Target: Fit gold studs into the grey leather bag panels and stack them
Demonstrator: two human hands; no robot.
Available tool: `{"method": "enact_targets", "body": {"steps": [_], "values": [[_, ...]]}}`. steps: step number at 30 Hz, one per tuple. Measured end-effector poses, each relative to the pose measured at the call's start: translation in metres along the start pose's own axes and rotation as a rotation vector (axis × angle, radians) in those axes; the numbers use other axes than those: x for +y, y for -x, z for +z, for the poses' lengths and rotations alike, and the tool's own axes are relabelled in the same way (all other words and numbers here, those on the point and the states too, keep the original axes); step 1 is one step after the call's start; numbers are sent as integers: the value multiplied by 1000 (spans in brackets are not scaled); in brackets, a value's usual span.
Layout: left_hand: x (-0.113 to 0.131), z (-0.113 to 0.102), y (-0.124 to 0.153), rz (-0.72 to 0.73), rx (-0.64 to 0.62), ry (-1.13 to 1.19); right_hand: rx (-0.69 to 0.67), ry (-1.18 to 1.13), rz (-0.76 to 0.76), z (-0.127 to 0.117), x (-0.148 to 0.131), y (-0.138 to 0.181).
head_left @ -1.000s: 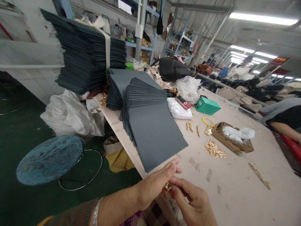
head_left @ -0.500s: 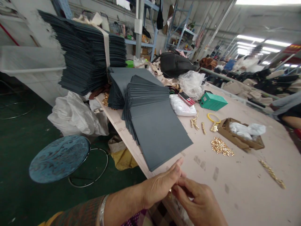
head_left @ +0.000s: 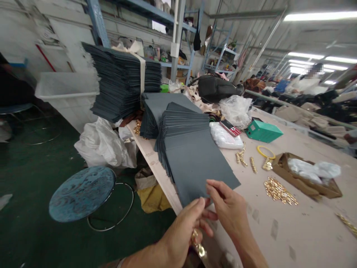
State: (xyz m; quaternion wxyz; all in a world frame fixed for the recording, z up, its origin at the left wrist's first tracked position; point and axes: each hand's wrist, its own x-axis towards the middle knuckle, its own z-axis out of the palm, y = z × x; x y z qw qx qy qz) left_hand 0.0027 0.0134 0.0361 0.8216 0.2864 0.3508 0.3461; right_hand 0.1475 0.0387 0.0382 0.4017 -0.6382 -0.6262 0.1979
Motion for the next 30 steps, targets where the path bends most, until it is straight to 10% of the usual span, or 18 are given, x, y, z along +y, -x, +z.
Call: {"method": "enact_targets", "body": {"steps": [6, 14, 23, 30], "values": [[7, -44, 23, 72, 290, -190, -173, 456, -415, 31, 12, -23], [-11, -66, 37, 8, 304, -302, -731, 191, -109, -34, 4, 27], [-16, -35, 26, 29, -87, -42, -408, -282, 485, -25, 30, 44], [-12, -13, -2, -138, -39, -71, -329, -413, 597, -22, 38, 46]]}}
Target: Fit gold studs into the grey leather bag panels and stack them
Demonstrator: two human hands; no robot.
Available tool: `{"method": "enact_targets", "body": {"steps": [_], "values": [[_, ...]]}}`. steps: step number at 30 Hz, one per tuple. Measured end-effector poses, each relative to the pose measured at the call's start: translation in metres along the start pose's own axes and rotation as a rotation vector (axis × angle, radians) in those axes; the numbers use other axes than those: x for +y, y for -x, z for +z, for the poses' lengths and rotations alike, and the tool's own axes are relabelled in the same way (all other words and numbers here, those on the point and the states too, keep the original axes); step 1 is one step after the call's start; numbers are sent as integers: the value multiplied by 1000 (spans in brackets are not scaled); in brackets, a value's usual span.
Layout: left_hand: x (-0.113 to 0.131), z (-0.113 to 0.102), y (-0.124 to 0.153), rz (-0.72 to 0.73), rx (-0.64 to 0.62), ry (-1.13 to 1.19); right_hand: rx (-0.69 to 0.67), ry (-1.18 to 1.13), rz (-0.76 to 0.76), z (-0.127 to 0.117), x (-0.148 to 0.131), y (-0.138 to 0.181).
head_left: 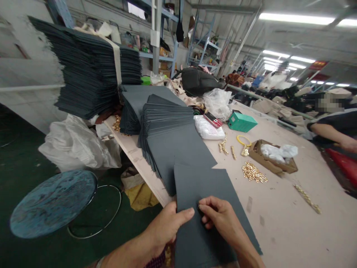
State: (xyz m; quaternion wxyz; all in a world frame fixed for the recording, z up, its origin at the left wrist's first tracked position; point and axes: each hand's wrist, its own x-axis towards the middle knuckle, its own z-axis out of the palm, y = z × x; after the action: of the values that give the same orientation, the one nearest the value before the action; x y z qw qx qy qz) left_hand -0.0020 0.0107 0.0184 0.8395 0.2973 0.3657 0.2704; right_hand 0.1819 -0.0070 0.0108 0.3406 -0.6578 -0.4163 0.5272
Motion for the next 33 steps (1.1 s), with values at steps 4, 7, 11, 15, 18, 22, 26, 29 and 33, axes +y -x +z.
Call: {"method": "enact_targets", "body": {"steps": [4, 7, 11, 15, 18, 22, 26, 29, 33], "values": [[-1, 5, -4, -26, 47, 8, -17, -45, 51, -1, 1, -3], [-1, 6, -3, -24, 57, 11, -31, -43, 43, -2, 2, -5], [-3, 7, -2, -23, 67, -2, -25, -38, 25, 2, 4, -7], [-3, 7, -1, 12, 60, -136, 14, -81, 4, 4, 2, -6], [-3, 6, -3, 152, 119, -385, 61, -66, -27, -1, 0, 0], [-8, 10, -12, 176, 235, -492, 200, 39, -183, -15, 0, 8], [-12, 27, -18, 45, 159, -207, 157, -34, -133, -25, 6, 15], [-12, 40, -15, -70, 94, 24, 148, -83, -148, -29, 11, 20], [-14, 47, -11, -99, 93, 44, 157, -120, -180, -32, 15, 25]]}}
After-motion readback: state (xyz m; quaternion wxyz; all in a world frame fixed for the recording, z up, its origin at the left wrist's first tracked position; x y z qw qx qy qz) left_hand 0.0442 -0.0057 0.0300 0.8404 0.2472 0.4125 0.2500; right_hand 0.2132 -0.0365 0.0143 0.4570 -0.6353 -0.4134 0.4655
